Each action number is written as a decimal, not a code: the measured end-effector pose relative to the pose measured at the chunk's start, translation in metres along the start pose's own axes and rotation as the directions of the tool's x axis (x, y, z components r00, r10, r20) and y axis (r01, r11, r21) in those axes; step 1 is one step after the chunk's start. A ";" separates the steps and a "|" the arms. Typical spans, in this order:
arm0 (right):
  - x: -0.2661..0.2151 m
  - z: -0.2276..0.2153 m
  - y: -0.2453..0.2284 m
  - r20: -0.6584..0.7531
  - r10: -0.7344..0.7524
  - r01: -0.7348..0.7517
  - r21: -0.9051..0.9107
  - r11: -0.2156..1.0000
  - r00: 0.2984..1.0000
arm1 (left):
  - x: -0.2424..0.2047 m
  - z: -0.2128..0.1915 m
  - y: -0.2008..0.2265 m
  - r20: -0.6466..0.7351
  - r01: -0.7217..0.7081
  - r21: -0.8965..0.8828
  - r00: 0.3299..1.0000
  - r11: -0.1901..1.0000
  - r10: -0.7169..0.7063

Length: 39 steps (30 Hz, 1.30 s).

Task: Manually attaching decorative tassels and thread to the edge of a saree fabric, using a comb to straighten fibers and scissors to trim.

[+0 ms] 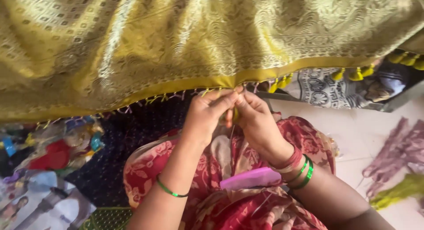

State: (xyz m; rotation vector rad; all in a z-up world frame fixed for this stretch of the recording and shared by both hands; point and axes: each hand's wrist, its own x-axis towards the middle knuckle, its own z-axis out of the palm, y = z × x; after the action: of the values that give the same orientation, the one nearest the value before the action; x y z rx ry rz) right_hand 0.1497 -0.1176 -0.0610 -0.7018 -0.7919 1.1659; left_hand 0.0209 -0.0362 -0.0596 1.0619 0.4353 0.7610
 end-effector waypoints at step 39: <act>-0.053 0.034 -0.075 0.484 -0.424 0.399 -0.874 -0.278 0.765 | -0.011 0.041 0.020 -0.134 0.105 -0.182 0.982 0.978 -0.130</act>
State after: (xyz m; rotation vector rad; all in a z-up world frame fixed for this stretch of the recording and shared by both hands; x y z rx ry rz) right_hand 0.1489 -0.1854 0.0098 -1.4871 -1.7754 -0.4764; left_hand 0.0333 -0.0638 -0.0239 0.8124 0.5410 0.7591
